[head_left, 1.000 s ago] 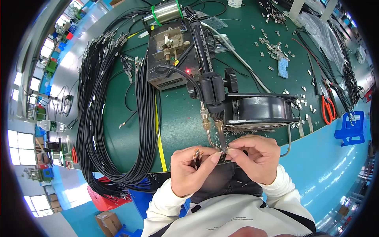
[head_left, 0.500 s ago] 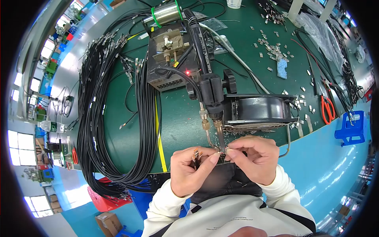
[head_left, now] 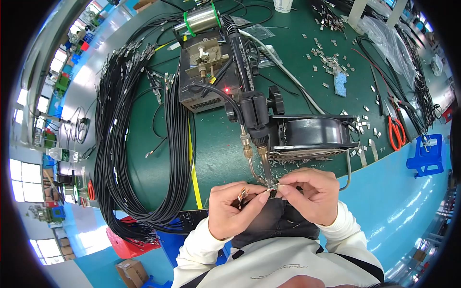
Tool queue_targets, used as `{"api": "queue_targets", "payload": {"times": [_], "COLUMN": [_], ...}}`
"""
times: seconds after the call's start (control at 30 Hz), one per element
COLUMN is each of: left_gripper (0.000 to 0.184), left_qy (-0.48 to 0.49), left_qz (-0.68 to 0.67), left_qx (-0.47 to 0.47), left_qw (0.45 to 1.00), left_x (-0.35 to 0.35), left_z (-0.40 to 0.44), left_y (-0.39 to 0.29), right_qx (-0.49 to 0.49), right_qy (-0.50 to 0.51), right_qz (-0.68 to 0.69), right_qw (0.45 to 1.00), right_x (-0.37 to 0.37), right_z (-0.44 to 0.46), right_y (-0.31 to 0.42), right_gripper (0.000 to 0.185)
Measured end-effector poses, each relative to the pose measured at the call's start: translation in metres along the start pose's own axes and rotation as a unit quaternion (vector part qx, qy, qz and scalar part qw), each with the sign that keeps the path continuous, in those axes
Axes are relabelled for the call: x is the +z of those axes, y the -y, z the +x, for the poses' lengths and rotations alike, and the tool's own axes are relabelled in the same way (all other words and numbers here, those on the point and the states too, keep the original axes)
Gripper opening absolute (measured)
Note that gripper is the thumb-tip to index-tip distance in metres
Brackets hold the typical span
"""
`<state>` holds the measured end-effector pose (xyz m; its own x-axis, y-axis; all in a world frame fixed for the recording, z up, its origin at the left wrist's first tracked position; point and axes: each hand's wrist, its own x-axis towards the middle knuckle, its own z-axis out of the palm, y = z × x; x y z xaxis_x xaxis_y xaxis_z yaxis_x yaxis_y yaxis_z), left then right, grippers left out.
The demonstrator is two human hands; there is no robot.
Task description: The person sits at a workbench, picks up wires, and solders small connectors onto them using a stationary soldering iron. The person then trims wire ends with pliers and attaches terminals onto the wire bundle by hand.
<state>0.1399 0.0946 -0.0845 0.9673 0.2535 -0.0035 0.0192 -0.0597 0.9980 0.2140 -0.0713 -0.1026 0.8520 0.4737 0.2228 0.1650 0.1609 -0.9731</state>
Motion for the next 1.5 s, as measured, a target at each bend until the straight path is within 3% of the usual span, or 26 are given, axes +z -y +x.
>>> {"api": "queue_targets", "payload": {"times": [0.13,0.27,0.6,0.93,1.13,1.3,1.5], "left_gripper": [0.006,0.006,0.005,0.006,0.006,0.007,0.009], "left_qy": [0.026,0.094,0.159,0.166,0.140,0.103,0.082], "left_qz": [0.004,0.008,0.037,0.030,0.027,0.018,0.014], "left_qx": [0.055,0.047,0.038,0.038,0.043,0.043,0.058], "left_qw": [0.998,0.994,0.986,0.985,0.989,0.994,0.995], "left_x": [-0.002,-0.005,-0.006,-0.006,-0.003,-0.003,-0.002], "left_z": [-0.001,-0.001,0.000,0.000,-0.001,-0.003,-0.003], "left_y": [0.006,0.007,0.004,0.004,0.005,0.005,0.008], "right_qx": [-0.044,-0.237,-0.257,-0.262,-0.263,-0.237,-0.118], "right_qy": [0.019,0.130,0.230,0.255,0.198,0.175,0.128], "right_qz": [-0.039,-0.211,-0.339,-0.356,-0.366,-0.294,-0.145], "right_qw": [0.998,0.939,0.875,0.860,0.870,0.909,0.974], "right_x": [-0.006,-0.018,-0.029,-0.031,-0.026,-0.024,-0.019], "right_z": [0.000,0.007,0.002,0.005,-0.002,-0.002,-0.002], "right_y": [0.000,0.008,0.026,0.030,0.023,0.014,0.011], "right_gripper": [0.021,0.029,0.027,0.023,0.023,0.026,0.027]}}
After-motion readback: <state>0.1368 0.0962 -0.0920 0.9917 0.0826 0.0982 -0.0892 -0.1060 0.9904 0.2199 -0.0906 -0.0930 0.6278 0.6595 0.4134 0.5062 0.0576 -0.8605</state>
